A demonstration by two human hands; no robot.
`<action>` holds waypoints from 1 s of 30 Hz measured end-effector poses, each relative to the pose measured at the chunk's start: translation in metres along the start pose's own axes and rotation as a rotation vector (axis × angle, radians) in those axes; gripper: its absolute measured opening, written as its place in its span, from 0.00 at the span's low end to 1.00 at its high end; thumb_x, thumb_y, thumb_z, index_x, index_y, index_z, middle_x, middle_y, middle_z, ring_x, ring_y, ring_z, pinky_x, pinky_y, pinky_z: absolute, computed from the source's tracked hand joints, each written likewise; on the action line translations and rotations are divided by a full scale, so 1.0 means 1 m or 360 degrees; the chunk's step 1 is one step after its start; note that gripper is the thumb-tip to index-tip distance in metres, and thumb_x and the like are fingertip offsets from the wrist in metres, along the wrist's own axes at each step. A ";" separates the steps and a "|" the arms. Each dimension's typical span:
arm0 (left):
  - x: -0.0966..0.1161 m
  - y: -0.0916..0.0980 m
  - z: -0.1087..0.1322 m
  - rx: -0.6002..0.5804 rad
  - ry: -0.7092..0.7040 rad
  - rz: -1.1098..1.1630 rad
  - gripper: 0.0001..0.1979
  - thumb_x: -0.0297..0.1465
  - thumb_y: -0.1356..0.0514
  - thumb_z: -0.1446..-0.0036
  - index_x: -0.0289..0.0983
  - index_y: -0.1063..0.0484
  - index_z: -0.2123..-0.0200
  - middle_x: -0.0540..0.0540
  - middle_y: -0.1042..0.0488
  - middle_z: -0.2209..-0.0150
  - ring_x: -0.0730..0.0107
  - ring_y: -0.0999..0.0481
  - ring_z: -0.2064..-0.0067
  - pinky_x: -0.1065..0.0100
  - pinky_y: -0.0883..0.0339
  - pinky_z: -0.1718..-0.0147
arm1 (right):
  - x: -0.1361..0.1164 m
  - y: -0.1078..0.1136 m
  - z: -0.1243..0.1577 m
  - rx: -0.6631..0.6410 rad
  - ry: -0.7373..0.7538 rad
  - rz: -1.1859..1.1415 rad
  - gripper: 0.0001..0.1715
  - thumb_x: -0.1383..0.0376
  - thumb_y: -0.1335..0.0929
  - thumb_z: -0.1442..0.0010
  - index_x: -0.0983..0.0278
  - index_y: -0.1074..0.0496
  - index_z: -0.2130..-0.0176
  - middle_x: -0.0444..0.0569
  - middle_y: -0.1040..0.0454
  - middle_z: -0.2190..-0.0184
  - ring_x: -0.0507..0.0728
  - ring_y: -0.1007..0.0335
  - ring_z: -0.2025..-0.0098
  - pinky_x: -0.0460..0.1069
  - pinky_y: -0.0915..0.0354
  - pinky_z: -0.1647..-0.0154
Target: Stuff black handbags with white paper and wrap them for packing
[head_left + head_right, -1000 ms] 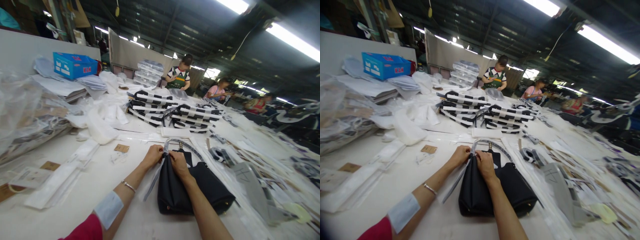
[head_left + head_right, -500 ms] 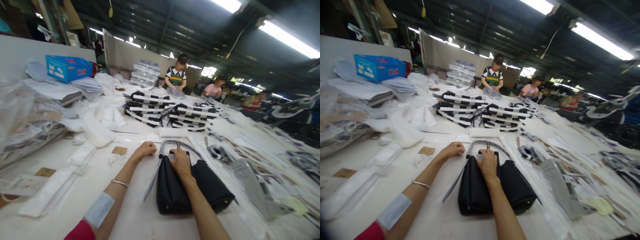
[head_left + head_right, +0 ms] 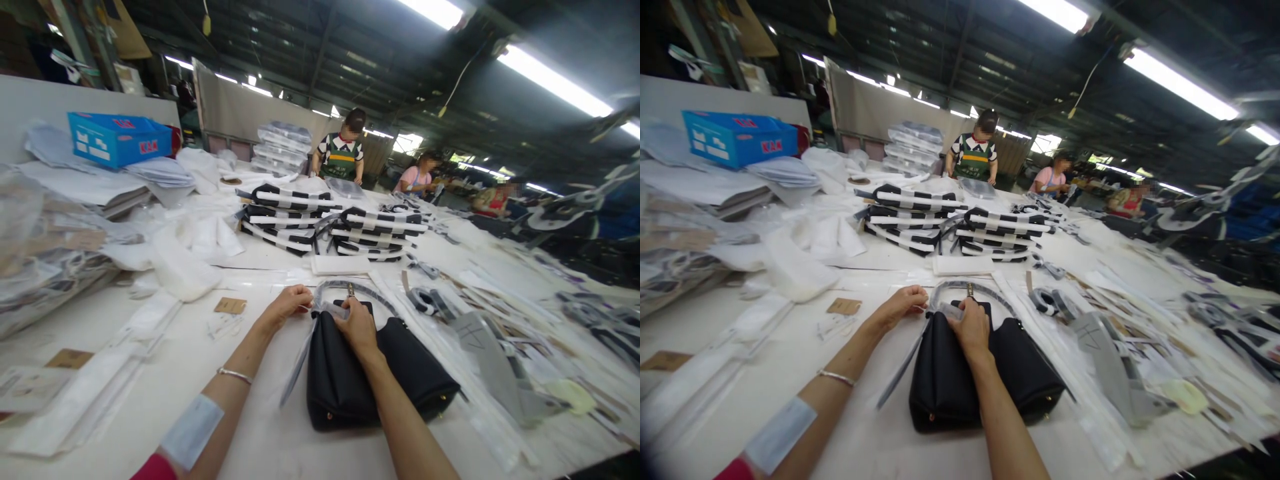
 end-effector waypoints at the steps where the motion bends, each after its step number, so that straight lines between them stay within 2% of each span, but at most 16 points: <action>1: 0.000 0.000 0.000 0.0001 -0.0001 0.0003 0.12 0.35 0.35 0.62 0.36 0.32 0.74 0.50 0.28 0.74 0.71 0.29 0.68 0.69 0.36 0.65 | 0.002 0.000 0.000 -0.0026 -0.0027 -0.0093 0.16 0.56 0.26 0.51 0.60 0.30 0.65 0.47 0.26 0.69 0.60 0.31 0.63 0.50 0.43 0.65; 4: -0.001 0.001 0.000 -0.0014 -0.0004 0.0018 0.11 0.34 0.34 0.63 0.36 0.32 0.76 0.50 0.28 0.74 0.71 0.29 0.68 0.69 0.36 0.65 | 0.005 0.001 0.000 -0.0033 -0.0072 -0.0392 0.12 0.58 0.27 0.52 0.60 0.31 0.70 0.43 0.27 0.74 0.57 0.32 0.69 0.48 0.42 0.67; 7: 0.000 0.000 0.000 -0.0035 -0.0026 0.0071 0.10 0.33 0.35 0.63 0.36 0.31 0.76 0.50 0.27 0.73 0.72 0.29 0.68 0.70 0.37 0.65 | 0.002 0.004 0.001 0.0078 -0.0076 -0.0701 0.11 0.58 0.28 0.51 0.61 0.31 0.75 0.42 0.28 0.76 0.56 0.33 0.72 0.48 0.40 0.67; 12: -0.002 -0.005 -0.001 -0.0014 -0.0092 0.0185 0.09 0.33 0.36 0.61 0.36 0.31 0.76 0.50 0.28 0.75 0.74 0.30 0.71 0.72 0.39 0.69 | -0.016 0.009 0.004 0.0207 0.0039 -0.1398 0.13 0.55 0.28 0.47 0.62 0.27 0.70 0.47 0.22 0.70 0.57 0.26 0.66 0.51 0.32 0.60; 16: -0.008 -0.014 -0.003 -0.0024 -0.0103 0.0279 0.09 0.34 0.37 0.61 0.36 0.30 0.75 0.52 0.31 0.78 0.76 0.34 0.76 0.72 0.42 0.73 | -0.032 0.013 0.005 0.0161 0.0326 -0.1383 0.08 0.59 0.28 0.47 0.60 0.22 0.68 0.47 0.20 0.67 0.59 0.24 0.61 0.53 0.32 0.54; 19: -0.014 -0.018 -0.005 -0.0007 -0.0098 0.0347 0.09 0.34 0.37 0.61 0.35 0.31 0.75 0.54 0.33 0.80 0.78 0.36 0.78 0.73 0.44 0.75 | -0.038 0.013 0.006 0.0087 0.0445 -0.1316 0.07 0.61 0.28 0.46 0.59 0.20 0.66 0.45 0.19 0.67 0.58 0.23 0.62 0.52 0.30 0.55; 26: -0.016 -0.014 -0.007 0.0025 -0.0046 0.0467 0.13 0.37 0.33 0.60 0.35 0.31 0.75 0.53 0.33 0.78 0.78 0.35 0.76 0.73 0.41 0.75 | -0.040 0.006 0.005 -0.0117 0.0420 -0.1394 0.12 0.57 0.27 0.48 0.59 0.20 0.64 0.47 0.19 0.63 0.60 0.24 0.57 0.53 0.32 0.50; 30: -0.012 -0.010 -0.005 -0.0015 0.0001 0.0512 0.16 0.40 0.32 0.60 0.35 0.30 0.74 0.52 0.32 0.76 0.76 0.33 0.73 0.74 0.40 0.74 | -0.036 0.003 -0.002 -0.0118 0.0253 -0.1378 0.18 0.53 0.33 0.41 0.62 0.21 0.60 0.48 0.19 0.63 0.60 0.25 0.57 0.53 0.32 0.52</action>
Point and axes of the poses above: each hand's wrist, its own z-axis away from the middle knuckle, its own y-axis out of the back of the hand, x = y × z, the point moved 1 cm from there along -z, towards the middle knuckle
